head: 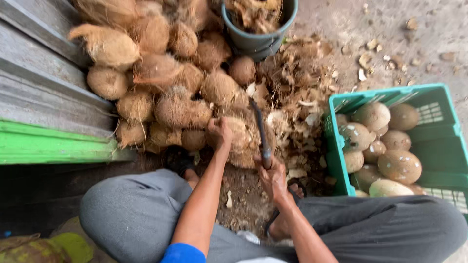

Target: The person sits on the ground and husks coconuts one at a time, holding each coconut against a pile and chopping off the outer husk with a machete. Trimmed coconuts are placed into a green plastic crate, and husk debris is tossed aside.

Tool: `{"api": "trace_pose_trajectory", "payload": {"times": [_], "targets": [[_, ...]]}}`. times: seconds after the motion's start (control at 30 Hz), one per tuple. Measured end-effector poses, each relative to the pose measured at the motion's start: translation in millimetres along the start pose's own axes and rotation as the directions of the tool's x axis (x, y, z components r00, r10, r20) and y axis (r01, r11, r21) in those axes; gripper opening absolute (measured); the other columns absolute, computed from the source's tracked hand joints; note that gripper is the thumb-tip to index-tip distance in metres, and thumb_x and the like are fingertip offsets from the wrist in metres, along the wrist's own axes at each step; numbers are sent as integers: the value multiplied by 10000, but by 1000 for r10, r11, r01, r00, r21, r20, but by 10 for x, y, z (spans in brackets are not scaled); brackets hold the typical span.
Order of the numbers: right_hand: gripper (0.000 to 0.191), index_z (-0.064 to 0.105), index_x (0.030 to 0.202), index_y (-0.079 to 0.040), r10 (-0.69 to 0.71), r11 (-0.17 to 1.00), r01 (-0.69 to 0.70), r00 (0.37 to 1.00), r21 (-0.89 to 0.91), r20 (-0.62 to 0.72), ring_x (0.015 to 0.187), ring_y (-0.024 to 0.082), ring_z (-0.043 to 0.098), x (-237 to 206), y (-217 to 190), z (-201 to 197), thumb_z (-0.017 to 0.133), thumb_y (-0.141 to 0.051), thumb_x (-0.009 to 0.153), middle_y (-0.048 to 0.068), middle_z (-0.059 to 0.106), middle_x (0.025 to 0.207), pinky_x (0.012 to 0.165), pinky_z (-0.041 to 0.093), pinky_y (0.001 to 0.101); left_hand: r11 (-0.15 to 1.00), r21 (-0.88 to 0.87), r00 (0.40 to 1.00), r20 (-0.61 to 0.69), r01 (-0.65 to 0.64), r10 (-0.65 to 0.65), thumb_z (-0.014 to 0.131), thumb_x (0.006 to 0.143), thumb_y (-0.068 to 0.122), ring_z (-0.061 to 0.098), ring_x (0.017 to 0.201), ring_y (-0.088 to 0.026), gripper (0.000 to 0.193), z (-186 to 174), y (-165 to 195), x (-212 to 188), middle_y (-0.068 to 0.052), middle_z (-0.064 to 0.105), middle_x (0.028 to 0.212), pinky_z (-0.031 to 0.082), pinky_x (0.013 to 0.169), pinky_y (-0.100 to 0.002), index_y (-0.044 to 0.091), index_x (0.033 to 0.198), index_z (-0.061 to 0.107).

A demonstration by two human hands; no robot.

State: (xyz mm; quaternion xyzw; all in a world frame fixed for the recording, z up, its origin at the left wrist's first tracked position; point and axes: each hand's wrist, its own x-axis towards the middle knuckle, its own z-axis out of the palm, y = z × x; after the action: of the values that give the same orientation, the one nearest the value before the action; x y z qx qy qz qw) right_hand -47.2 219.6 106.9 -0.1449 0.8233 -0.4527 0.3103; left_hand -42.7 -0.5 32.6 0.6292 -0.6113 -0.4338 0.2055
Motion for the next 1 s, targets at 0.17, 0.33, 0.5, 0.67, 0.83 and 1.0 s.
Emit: {"api": "trace_pose_trajectory", "payload": {"times": [0.17,0.33,0.5,0.67,0.83,1.0], "targets": [[243,635,839,-121,74,996,-67,988,-62,134,493,103,501,109,340,0,522,-242,1017,-29,595,625,444,460,352,981,-196,1000,9,4,-2,599,873,404,558,704,-204,283,5,-18,-26,-81,552,811,466,591,-399,134,855,517],[363,635,878,-15,62,916,-22,994,-400,88,498,134,501,385,625,-91,694,-358,984,85,544,599,509,430,357,996,-85,998,66,-1,7,518,917,438,552,685,-194,346,-66,-19,-20,-55,556,809,477,616,-387,127,765,513],[326,629,915,-124,325,923,-259,921,-285,216,519,136,487,315,621,-212,595,-442,977,35,590,703,477,470,374,1000,4,998,67,17,-17,529,892,424,523,683,-171,324,-73,-24,19,-24,524,820,432,588,-371,143,736,483],[422,567,864,-62,239,946,-188,955,-263,177,544,117,478,252,338,-216,634,-453,1006,18,556,699,481,475,361,999,-46,994,109,-15,20,548,916,422,504,697,-189,354,-60,35,27,-79,519,840,440,618,-375,122,755,451],[318,616,840,-51,-47,999,47,999,-10,20,522,109,454,-4,164,-177,659,-329,990,48,526,625,464,400,352,1000,24,995,98,0,-2,526,903,418,507,711,-176,338,-52,11,40,-43,529,863,440,631,-373,138,729,449],[260,671,919,-51,89,996,-91,992,12,92,489,148,509,55,168,-85,610,-282,1021,34,594,644,424,423,362,1000,-7,996,90,-3,3,566,869,374,519,721,-154,296,67,-104,157,-52,541,863,462,655,-382,124,770,442]]}}
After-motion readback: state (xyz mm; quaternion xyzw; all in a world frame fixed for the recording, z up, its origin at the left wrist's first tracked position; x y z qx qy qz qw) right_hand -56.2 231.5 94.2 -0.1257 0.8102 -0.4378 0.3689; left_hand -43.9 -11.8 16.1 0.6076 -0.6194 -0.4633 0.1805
